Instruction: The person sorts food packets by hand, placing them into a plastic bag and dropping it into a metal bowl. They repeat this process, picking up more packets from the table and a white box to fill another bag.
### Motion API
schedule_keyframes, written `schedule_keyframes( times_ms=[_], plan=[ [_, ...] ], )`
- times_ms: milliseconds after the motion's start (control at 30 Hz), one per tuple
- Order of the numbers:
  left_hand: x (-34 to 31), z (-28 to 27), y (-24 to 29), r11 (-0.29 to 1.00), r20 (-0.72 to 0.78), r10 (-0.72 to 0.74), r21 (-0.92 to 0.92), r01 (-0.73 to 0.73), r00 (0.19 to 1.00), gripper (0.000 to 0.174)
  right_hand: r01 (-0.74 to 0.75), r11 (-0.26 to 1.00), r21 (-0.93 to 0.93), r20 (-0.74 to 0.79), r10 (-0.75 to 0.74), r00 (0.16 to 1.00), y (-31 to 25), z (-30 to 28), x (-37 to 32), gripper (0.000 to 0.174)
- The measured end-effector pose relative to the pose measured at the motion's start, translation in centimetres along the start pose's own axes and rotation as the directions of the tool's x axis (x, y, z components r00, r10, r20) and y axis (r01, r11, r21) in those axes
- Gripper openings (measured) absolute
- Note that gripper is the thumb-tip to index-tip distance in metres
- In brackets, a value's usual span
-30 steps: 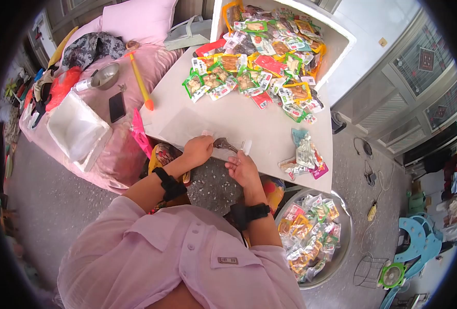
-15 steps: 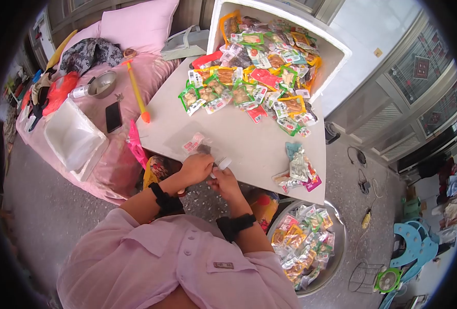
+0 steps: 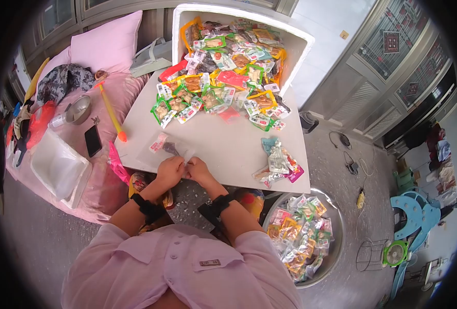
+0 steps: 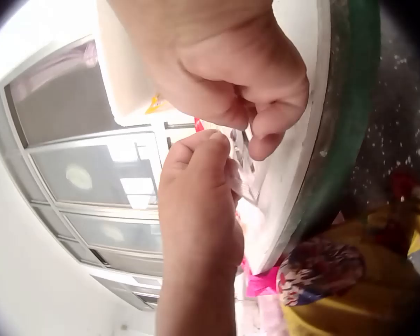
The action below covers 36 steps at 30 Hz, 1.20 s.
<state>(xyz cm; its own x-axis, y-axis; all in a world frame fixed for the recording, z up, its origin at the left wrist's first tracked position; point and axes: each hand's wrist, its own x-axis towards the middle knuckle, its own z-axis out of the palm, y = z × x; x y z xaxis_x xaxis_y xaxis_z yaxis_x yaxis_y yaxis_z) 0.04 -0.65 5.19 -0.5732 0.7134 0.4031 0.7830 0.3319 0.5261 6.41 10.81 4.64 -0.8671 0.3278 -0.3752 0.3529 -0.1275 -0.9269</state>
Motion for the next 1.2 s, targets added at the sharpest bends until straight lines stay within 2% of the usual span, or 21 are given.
schedule_keyframes(
  times_ms=[100, 200, 300, 400, 633, 700, 767, 867, 967, 1067, 1200],
  plan=[
    [0.1, 1.6, -0.3, 0.996, -0.161, 0.020, -0.079, -0.033, 0.987, 0.006, 0.144, 0.956, -0.257, -0.139, -0.184, 0.973, 0.6, 0.4, 2.2, 0.014],
    [0.3, 1.5, -0.8, 0.999, -0.172, 0.004, -0.037, -0.011, 0.985, 0.005, 0.041, 0.988, -0.147, -0.015, -0.044, 0.999, 0.0, 0.0, 2.6, 0.021],
    [-0.3, 1.2, -1.8, 0.986, -0.166, 0.123, 0.130, -0.102, 0.978, 0.008, 0.107, 0.971, -0.215, 0.167, -0.071, 0.983, -1.2, -2.8, 1.0, 0.025],
    [-0.7, 2.0, -3.1, 0.965, -0.179, 0.215, 0.193, -0.180, 0.960, 0.010, 0.058, 0.982, -0.178, 0.122, -0.036, 0.992, -3.9, -7.8, -0.8, 0.031],
    [-0.2, 2.4, -2.7, 0.954, -0.179, 0.224, 0.240, -0.178, 0.958, 0.013, -0.042, 0.983, -0.181, -0.150, 0.014, 0.989, -8.1, -24.9, -2.7, 0.035],
    [-0.2, 2.3, -2.7, 0.954, -0.155, 0.222, 0.240, -0.181, 0.963, 0.013, -0.039, 0.987, -0.158, -0.363, -0.021, 0.932, -9.4, -28.7, -2.4, 0.033],
    [-0.1, 2.2, -2.6, 0.948, -0.149, 0.235, 0.252, -0.193, 0.961, 0.012, -0.019, 0.976, -0.218, -0.541, -0.105, 0.835, -10.6, -31.4, -1.2, 0.033],
    [0.1, 2.2, -2.6, 0.947, -0.134, 0.242, 0.250, -0.203, 0.961, 0.012, -0.070, 0.906, -0.418, -0.610, -0.223, 0.760, -10.4, -36.5, 2.8, 0.039],
    [0.2, 2.1, -2.4, 0.948, -0.110, 0.235, 0.247, -0.203, 0.966, 0.012, -0.043, 0.759, -0.650, -0.599, -0.476, 0.645, -8.1, -41.8, 10.3, 0.052],
    [0.4, 2.1, -2.3, 0.946, -0.098, 0.235, 0.251, -0.205, 0.967, 0.012, -0.146, 0.495, -0.856, -0.510, -0.766, 0.393, -9.6, -38.8, 12.9, 0.053],
    [0.5, 2.1, -2.3, 0.946, -0.087, 0.231, 0.254, -0.203, 0.969, 0.012, -0.202, 0.639, -0.742, -0.619, -0.536, 0.574, -11.8, -36.8, 14.6, 0.066]
  ],
)
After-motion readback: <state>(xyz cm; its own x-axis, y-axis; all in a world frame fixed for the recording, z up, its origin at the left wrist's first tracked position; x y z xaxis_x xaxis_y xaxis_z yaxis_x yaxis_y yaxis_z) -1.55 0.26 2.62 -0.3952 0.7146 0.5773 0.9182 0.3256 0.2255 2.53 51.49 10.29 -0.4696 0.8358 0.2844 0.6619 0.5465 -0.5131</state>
